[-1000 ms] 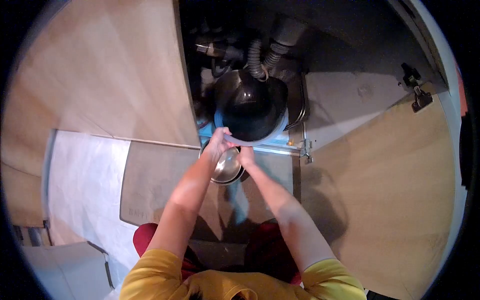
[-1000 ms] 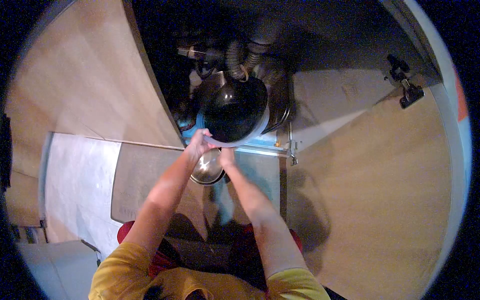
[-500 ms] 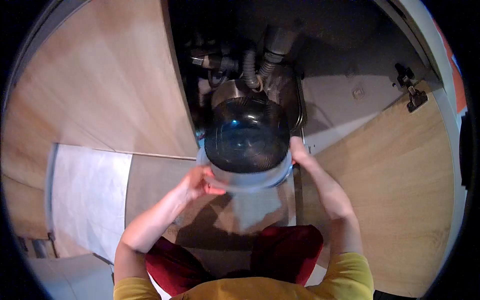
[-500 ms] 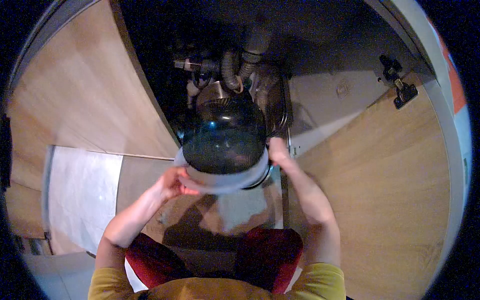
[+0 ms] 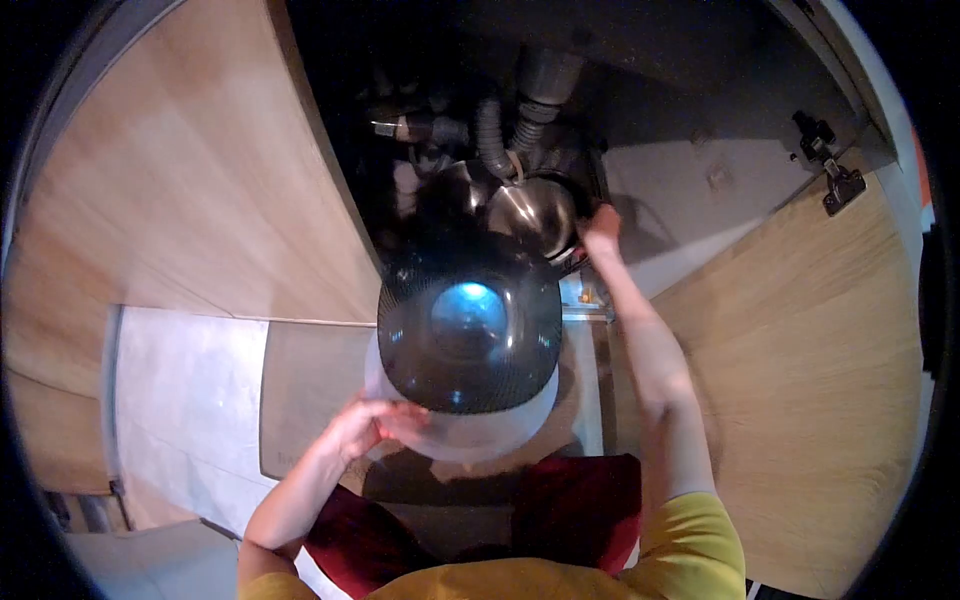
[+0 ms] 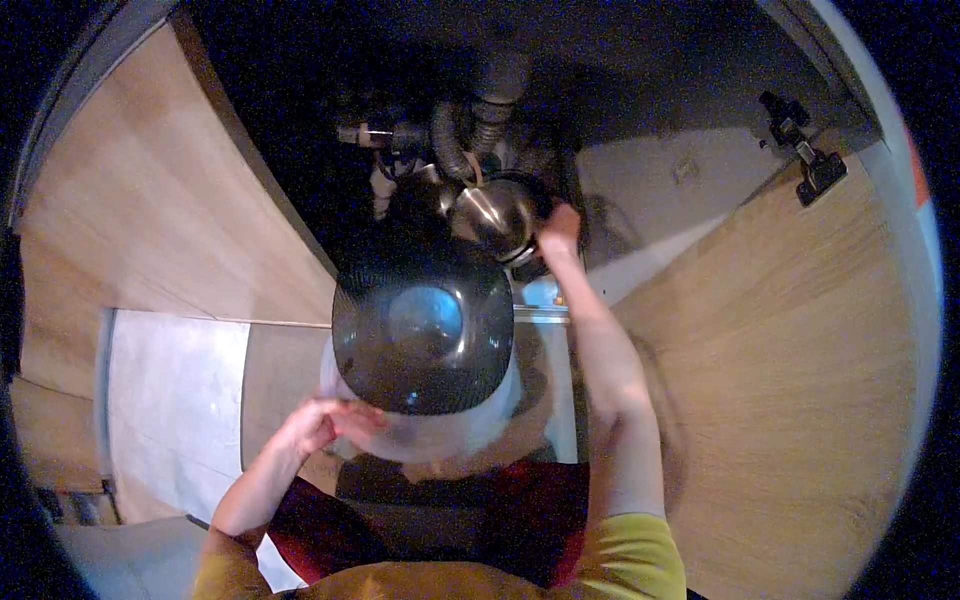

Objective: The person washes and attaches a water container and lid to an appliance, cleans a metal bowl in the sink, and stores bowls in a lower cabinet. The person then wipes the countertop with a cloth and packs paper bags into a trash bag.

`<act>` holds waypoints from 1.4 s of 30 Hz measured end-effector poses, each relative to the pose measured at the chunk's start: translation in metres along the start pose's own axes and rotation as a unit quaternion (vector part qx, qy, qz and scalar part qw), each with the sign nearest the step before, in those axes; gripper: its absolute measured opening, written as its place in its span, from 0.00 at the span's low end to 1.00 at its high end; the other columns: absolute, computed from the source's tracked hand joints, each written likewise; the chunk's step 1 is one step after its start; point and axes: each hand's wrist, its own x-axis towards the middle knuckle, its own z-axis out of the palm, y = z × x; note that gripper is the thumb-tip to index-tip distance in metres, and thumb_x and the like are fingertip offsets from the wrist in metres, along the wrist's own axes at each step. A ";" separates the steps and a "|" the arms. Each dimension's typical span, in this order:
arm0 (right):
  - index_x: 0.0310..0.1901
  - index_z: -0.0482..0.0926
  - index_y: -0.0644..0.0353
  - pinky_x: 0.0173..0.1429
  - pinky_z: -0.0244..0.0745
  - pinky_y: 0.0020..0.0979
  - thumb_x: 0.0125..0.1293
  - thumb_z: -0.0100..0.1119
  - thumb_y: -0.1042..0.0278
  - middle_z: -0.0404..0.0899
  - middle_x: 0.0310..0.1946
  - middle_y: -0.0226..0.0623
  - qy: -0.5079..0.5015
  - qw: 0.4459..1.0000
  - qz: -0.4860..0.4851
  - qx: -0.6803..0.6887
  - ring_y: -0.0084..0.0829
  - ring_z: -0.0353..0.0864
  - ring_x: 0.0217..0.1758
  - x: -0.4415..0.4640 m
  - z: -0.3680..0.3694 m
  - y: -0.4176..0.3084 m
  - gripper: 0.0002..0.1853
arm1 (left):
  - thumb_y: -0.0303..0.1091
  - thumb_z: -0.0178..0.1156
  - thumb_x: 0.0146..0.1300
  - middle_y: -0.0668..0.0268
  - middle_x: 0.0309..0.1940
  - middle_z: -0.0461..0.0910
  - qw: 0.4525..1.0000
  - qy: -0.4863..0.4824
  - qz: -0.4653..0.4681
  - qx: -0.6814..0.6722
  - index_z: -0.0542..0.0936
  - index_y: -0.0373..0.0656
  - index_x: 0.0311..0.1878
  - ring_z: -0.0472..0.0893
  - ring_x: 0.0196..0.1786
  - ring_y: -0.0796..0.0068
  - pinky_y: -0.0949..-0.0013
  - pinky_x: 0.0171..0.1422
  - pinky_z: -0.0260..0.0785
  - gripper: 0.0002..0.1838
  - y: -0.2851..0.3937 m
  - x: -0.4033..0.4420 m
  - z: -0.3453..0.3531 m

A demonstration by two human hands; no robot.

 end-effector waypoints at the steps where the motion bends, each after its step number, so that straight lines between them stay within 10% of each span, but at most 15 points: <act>1: 0.33 0.74 0.72 0.19 0.75 0.37 0.46 0.53 0.78 0.76 0.22 0.52 0.008 0.998 0.030 0.061 0.44 0.78 0.18 0.001 0.019 -0.002 0.10 | 0.29 0.51 0.53 0.40 0.40 0.74 0.999 0.030 0.008 0.044 0.63 0.24 0.49 0.77 0.42 0.47 0.53 0.47 0.72 0.22 0.006 -0.014 0.015; 7: 0.46 0.73 0.61 0.22 0.76 0.39 0.49 0.51 0.80 0.75 0.40 0.48 -0.017 0.956 0.188 0.226 0.42 0.80 0.31 0.006 0.122 0.008 0.19 | 0.31 0.54 0.53 0.45 0.32 0.77 0.998 0.063 -0.017 -0.002 0.71 0.26 0.40 0.79 0.37 0.53 0.57 0.44 0.72 0.16 -0.005 -0.023 0.013; 9: 0.52 0.70 0.55 0.45 0.72 0.48 0.56 0.49 0.69 0.66 0.54 0.47 -0.071 0.978 -0.087 -0.174 0.43 0.71 0.53 0.004 0.149 0.031 0.19 | 0.32 0.55 0.54 0.45 0.32 0.77 0.997 0.076 -0.019 0.005 0.71 0.26 0.40 0.79 0.37 0.53 0.57 0.44 0.72 0.17 -0.006 -0.022 0.016; 12: 0.58 0.64 0.48 0.64 0.52 0.44 0.61 0.44 0.58 0.58 0.61 0.42 -0.238 0.904 -0.093 -0.344 0.41 0.56 0.64 -0.016 0.128 0.039 0.22 | 0.33 0.54 0.54 0.45 0.32 0.77 0.996 0.074 -0.004 0.038 0.71 0.27 0.40 0.79 0.37 0.54 0.60 0.43 0.72 0.16 0.007 -0.009 0.032; 14: 0.60 0.62 0.48 0.67 0.47 0.35 0.63 0.39 0.51 0.57 0.62 0.38 -0.190 0.935 -0.120 -0.273 0.37 0.55 0.65 -0.006 0.138 0.090 0.24 | 0.33 0.54 0.56 0.46 0.32 0.77 0.997 0.063 0.014 0.046 0.65 0.29 0.49 0.79 0.34 0.55 0.60 0.41 0.74 0.21 0.017 0.004 0.041; 16: 0.58 0.63 0.51 0.60 0.56 0.34 0.64 0.40 0.50 0.61 0.59 0.38 -0.253 0.955 0.007 0.153 0.32 0.61 0.60 -0.011 0.111 0.093 0.23 | 0.34 0.53 0.56 0.48 0.34 0.76 0.998 0.059 0.025 0.030 0.65 0.31 0.49 0.79 0.35 0.57 0.62 0.41 0.75 0.20 0.020 0.030 0.041; 19: 0.51 0.67 0.54 0.35 0.72 0.31 0.63 0.42 0.46 0.75 0.41 0.37 -0.275 0.754 0.224 0.553 0.28 0.76 0.35 -0.015 0.064 0.091 0.23 | 0.40 0.55 0.56 0.47 0.39 0.73 0.998 0.016 0.058 -0.024 0.62 0.33 0.46 0.78 0.36 0.52 0.57 0.41 0.76 0.23 0.038 0.072 0.050; 26: 0.56 0.63 0.58 0.41 0.72 0.31 0.62 0.47 0.49 0.70 0.49 0.33 -0.102 0.891 0.225 0.382 0.29 0.72 0.42 -0.057 0.023 0.033 0.27 | 0.44 0.58 0.55 0.49 0.35 0.75 0.966 0.063 0.250 0.030 0.63 0.33 0.51 0.78 0.24 0.62 0.68 0.25 0.76 0.28 0.080 0.204 0.065; 32: 0.60 0.59 0.58 0.35 0.72 0.25 0.56 0.59 0.60 0.64 0.58 0.39 -0.178 0.932 0.138 0.285 0.28 0.72 0.47 -0.089 0.058 0.027 0.32 | 0.52 0.56 0.55 0.49 0.35 0.74 0.950 0.272 0.107 0.110 0.58 0.30 0.53 0.79 0.26 0.57 0.64 0.24 0.77 0.35 0.077 0.298 0.005; 34: 0.60 0.60 0.60 0.42 0.72 0.27 0.54 0.61 0.62 0.66 0.56 0.44 -0.191 0.932 0.133 0.278 0.32 0.71 0.52 -0.096 0.069 0.035 0.33 | 0.52 0.55 0.56 0.48 0.40 0.72 0.916 0.315 0.243 0.057 0.52 0.33 0.56 0.79 0.29 0.54 0.63 0.23 0.77 0.37 0.070 0.281 0.027; 37: 0.58 0.63 0.61 0.57 0.62 0.31 0.52 0.61 0.64 0.70 0.50 0.51 -0.199 0.953 0.070 0.218 0.35 0.69 0.56 -0.094 0.094 0.052 0.31 | 0.50 0.55 0.56 0.50 0.51 0.65 0.940 0.213 0.267 0.012 0.46 0.41 0.61 0.78 0.36 0.55 0.63 0.28 0.77 0.39 0.055 0.255 0.035; 42: 0.57 0.63 0.62 0.54 0.66 0.30 0.54 0.59 0.62 0.71 0.49 0.50 -0.206 0.954 0.071 0.204 0.36 0.71 0.52 -0.090 0.104 0.040 0.30 | 0.49 0.55 0.57 0.48 0.53 0.63 0.966 0.183 0.176 0.057 0.45 0.42 0.63 0.77 0.39 0.59 0.65 0.31 0.75 0.40 0.039 0.219 0.032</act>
